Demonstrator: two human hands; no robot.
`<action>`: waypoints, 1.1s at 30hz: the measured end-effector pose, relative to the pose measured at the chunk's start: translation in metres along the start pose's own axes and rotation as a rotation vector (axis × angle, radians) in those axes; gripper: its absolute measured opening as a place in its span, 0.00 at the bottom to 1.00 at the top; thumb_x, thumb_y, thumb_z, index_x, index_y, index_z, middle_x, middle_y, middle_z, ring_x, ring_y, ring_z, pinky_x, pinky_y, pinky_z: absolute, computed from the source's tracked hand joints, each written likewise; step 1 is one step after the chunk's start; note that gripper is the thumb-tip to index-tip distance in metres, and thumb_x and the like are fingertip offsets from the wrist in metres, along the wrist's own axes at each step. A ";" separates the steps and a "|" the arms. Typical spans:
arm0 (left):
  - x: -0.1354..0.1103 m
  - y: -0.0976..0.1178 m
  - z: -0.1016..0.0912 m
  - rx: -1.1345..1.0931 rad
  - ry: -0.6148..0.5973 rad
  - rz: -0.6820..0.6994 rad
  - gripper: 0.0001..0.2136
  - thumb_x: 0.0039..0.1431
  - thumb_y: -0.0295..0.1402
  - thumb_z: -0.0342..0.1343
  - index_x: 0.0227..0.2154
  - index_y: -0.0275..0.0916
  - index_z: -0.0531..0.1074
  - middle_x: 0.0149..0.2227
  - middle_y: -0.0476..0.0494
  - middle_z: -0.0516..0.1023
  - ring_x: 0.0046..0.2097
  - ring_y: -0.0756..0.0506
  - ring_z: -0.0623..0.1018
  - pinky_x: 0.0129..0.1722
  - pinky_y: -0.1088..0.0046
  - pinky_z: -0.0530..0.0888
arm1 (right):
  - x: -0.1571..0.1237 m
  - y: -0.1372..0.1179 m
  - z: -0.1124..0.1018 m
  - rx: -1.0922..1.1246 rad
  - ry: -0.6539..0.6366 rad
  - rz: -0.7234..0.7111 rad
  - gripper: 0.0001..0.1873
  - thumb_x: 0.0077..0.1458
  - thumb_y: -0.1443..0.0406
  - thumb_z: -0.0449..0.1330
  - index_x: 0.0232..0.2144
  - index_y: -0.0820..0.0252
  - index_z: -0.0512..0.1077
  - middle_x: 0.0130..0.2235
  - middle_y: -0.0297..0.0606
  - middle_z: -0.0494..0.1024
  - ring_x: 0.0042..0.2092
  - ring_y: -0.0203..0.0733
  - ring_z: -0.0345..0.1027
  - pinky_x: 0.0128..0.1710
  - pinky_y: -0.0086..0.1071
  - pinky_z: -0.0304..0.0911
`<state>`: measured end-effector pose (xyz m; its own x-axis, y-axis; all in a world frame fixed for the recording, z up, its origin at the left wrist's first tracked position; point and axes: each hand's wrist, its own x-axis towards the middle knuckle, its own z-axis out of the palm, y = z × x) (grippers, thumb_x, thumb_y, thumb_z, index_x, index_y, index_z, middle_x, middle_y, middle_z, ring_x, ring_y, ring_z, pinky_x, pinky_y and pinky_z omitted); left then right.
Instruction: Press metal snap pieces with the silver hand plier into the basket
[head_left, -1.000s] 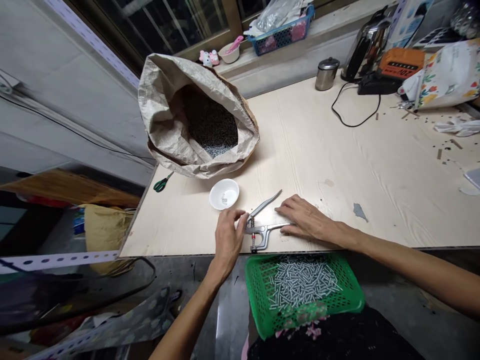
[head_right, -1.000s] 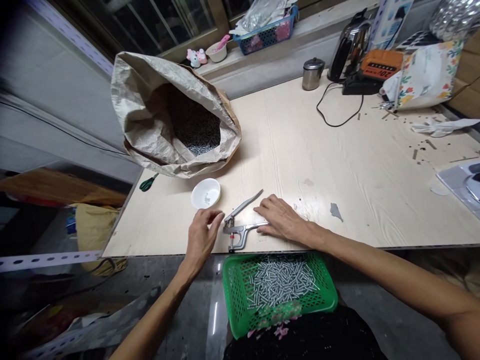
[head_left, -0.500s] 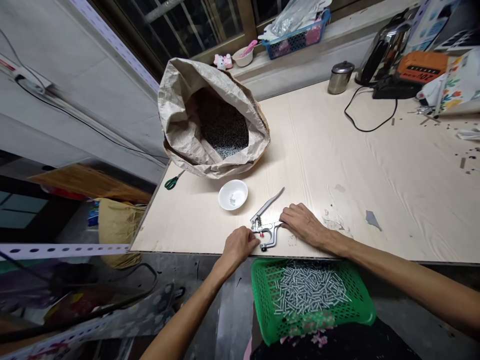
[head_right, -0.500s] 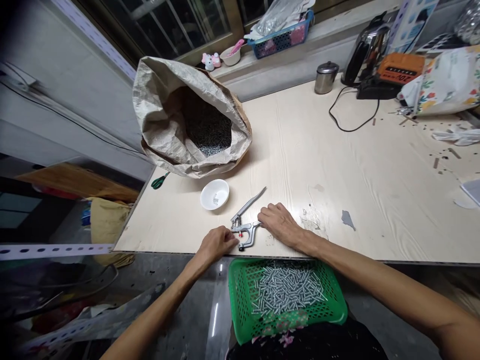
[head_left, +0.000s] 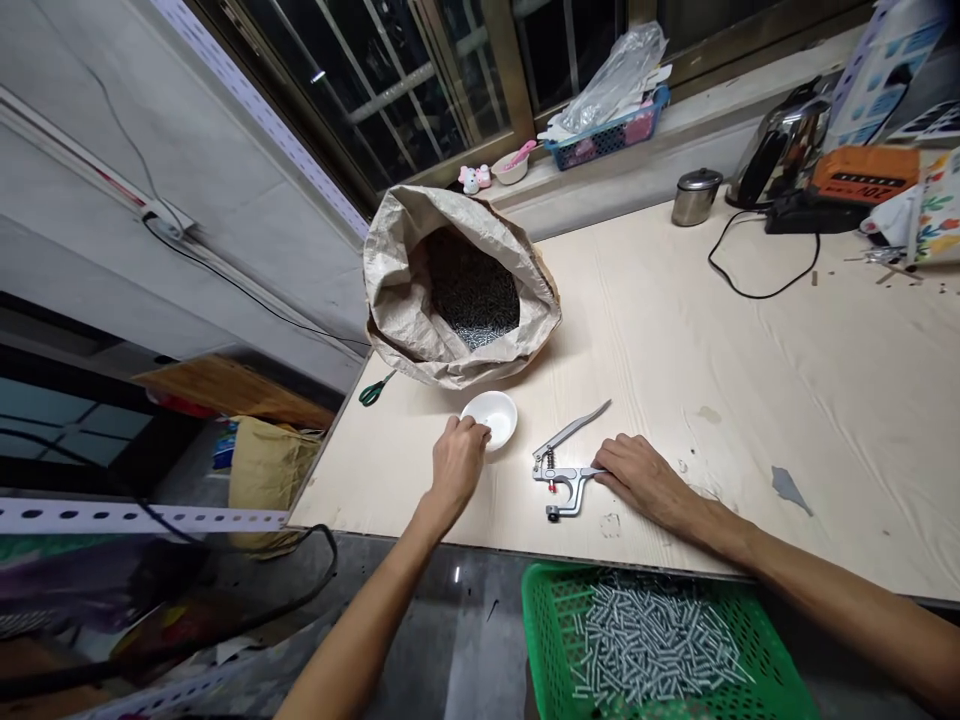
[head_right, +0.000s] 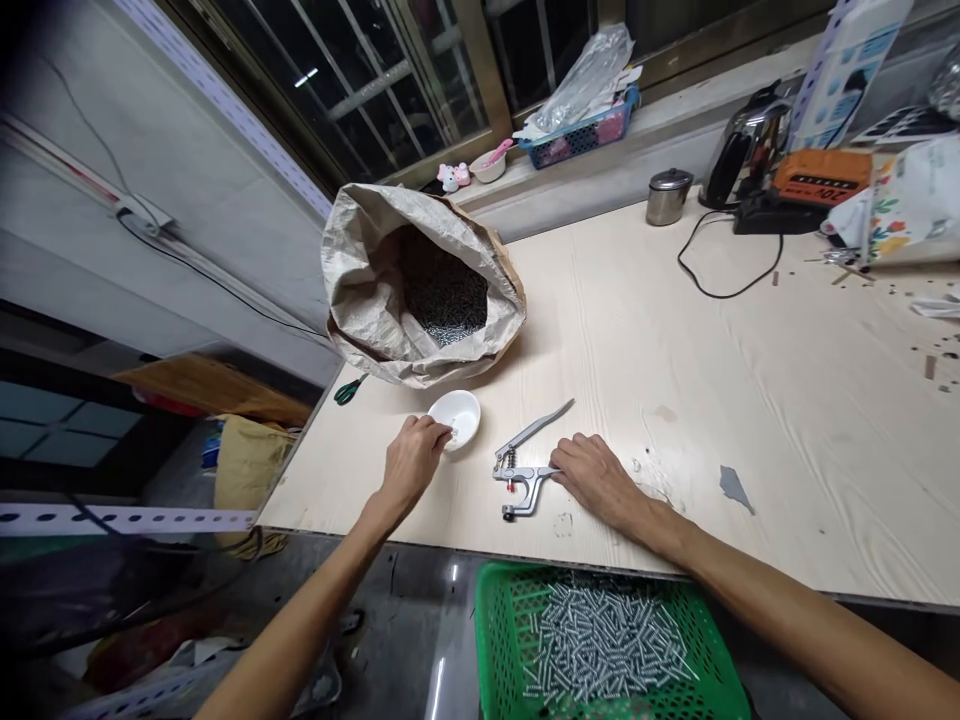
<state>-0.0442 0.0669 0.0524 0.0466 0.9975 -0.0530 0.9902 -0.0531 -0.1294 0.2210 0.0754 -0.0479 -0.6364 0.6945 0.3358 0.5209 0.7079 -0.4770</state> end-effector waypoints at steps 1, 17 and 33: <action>0.014 -0.008 0.004 0.056 -0.051 0.041 0.12 0.62 0.26 0.47 0.36 0.36 0.77 0.38 0.38 0.76 0.44 0.40 0.70 0.37 0.67 0.68 | 0.000 0.000 0.001 0.001 0.004 -0.002 0.11 0.64 0.65 0.48 0.31 0.58 0.66 0.33 0.38 0.70 0.35 0.41 0.59 0.35 0.35 0.50; 0.055 -0.036 0.023 0.071 -0.151 0.291 0.08 0.55 0.20 0.49 0.30 0.33 0.72 0.34 0.36 0.75 0.40 0.41 0.72 0.39 0.67 0.70 | 0.004 0.000 0.002 -0.068 0.016 -0.017 0.08 0.63 0.67 0.50 0.31 0.59 0.66 0.33 0.37 0.71 0.34 0.41 0.60 0.34 0.34 0.50; -0.053 0.049 0.033 -1.170 -0.247 -0.402 0.18 0.43 0.47 0.60 0.26 0.33 0.76 0.23 0.46 0.75 0.27 0.49 0.71 0.29 0.73 0.68 | -0.003 -0.011 -0.003 -0.319 0.085 -0.172 0.16 0.65 0.72 0.45 0.27 0.58 0.66 0.28 0.35 0.68 0.33 0.40 0.53 0.37 0.37 0.45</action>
<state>-0.0027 0.0104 0.0161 -0.1853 0.8914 -0.4136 0.4582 0.4507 0.7661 0.2194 0.0662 -0.0410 -0.6876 0.5607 0.4613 0.5701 0.8104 -0.1351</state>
